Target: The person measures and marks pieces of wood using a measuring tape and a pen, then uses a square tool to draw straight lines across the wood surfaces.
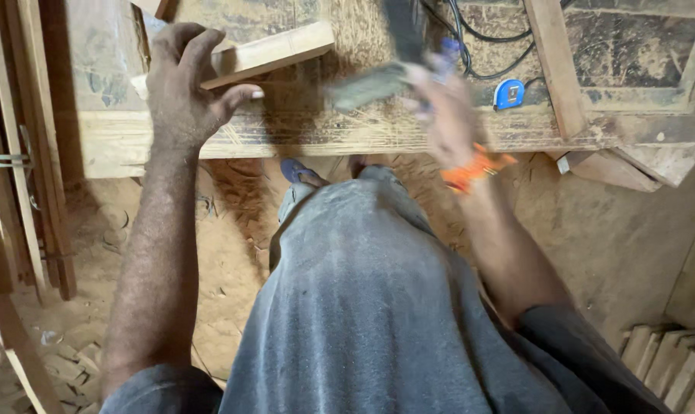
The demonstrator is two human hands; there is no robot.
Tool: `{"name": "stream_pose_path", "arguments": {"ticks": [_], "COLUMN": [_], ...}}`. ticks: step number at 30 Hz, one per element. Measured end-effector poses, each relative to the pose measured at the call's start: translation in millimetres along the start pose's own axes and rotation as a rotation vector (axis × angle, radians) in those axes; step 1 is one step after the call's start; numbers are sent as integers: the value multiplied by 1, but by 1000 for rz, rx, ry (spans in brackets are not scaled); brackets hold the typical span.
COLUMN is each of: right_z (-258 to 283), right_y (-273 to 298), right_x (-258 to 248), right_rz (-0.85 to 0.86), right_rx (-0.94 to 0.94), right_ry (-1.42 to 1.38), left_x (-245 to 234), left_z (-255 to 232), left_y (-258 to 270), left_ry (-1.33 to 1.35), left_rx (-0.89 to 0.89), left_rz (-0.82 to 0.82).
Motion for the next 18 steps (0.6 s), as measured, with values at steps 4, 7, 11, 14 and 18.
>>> {"name": "stream_pose_path", "arguments": {"ticks": [4,7,11,14,18], "right_z": [-10,-38,-75,-95,-94], "right_y": [28,42,40,23,0], "right_x": [-180,-312,-443,-504,-552], "right_rz": [-313,-420,-565,-583,-497], "right_rx": [-214,-235,-265,-218,-197], "right_ry": [-45,-126,-119,-296,-157], "left_x": [22,29,32,34,39], "left_z": [26,36,28,46,59], "left_y": [0,-11,-24,-28,-22], "left_ry": [-274,-356,-440,-361,-493], "left_rx": [-28,-101,-68,-197,-236], "left_rz": [53,97,41,115,153]}}
Point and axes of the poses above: each hand's wrist, its own y-axis away from the middle knuckle, its own x-axis out of the palm, z = x × y, the point moved 9 cm from there along -y, towards the middle knuckle, and after that the axes turned 14 degrees about -x, right-handed, at the moved point
